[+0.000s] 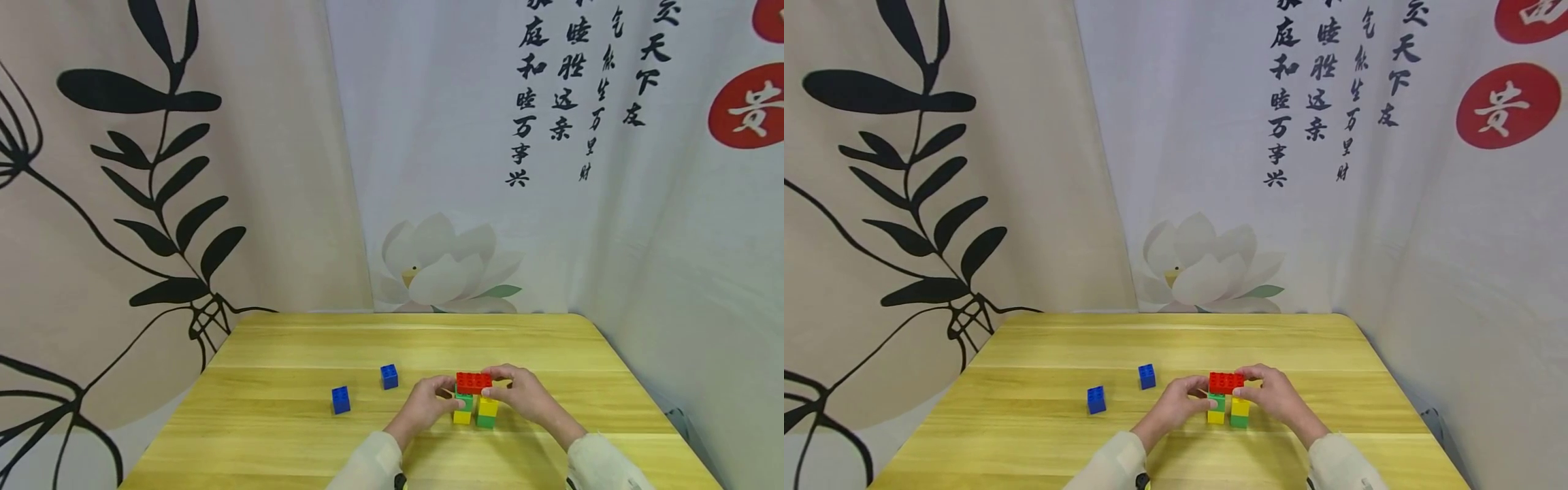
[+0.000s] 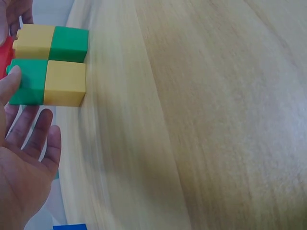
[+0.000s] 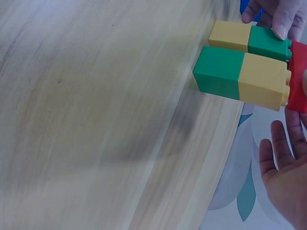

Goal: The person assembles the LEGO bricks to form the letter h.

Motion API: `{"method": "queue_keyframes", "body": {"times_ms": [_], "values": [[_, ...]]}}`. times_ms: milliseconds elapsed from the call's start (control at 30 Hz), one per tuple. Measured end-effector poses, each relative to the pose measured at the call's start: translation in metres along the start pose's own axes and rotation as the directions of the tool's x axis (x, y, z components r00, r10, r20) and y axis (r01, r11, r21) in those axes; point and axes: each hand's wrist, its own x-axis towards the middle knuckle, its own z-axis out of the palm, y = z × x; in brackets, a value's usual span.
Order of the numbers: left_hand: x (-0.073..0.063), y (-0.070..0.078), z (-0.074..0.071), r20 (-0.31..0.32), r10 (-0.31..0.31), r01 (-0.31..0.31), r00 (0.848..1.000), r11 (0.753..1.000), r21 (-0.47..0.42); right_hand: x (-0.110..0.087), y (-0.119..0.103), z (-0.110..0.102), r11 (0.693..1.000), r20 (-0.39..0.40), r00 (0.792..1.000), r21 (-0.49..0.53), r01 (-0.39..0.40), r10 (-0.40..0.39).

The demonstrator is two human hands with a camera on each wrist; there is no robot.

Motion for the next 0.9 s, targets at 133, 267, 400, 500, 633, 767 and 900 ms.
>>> {"method": "queue_keyframes", "body": {"times_ms": [133, 267, 400, 500, 633, 767, 900], "values": [[-0.0012, 0.0009, -0.0007, -0.007, 0.016, -0.016, 1.0, 1.0, 0.01, 0.0001, 0.0008, 0.0, 1.0, 0.002, 1.0, -0.002, 0.011, -0.011], [-0.0021, 0.0023, -0.0018, -0.009, 0.028, -0.028, 1.0, 1.0, 0.005, -0.0003, 0.0018, -0.0002, 1.0, 0.014, 1.0, -0.003, 0.025, -0.025], [-0.0023, 0.0052, -0.004, -0.005, 0.048, -0.048, 0.999, 0.999, -0.017, -0.0014, 0.0025, -0.0004, 0.999, 0.025, 0.999, -0.003, 0.045, -0.045], [-0.0021, 0.007, -0.0058, -0.004, 0.073, -0.073, 0.997, 0.997, -0.029, -0.0014, 0.0025, 0.0004, 0.999, 0.028, 0.998, -0.003, 0.049, -0.049], [-0.0025, 0.0082, -0.0066, -0.007, 0.094, -0.095, 0.996, 0.995, -0.034, -0.0017, 0.0021, 0.0019, 0.999, 0.033, 0.999, 0.001, 0.039, -0.039], [-0.0032, 0.0089, -0.0063, -0.014, 0.094, -0.094, 0.996, 0.995, -0.037, -0.0032, 0.0016, 0.002, 0.999, 0.043, 0.998, 0.004, 0.04, -0.041], [-0.0029, 0.0088, -0.0061, -0.02, 0.092, -0.093, 0.996, 0.995, -0.032, -0.0044, 0.0011, 0.0018, 0.999, 0.046, 0.998, 0.01, 0.039, -0.039]]}}
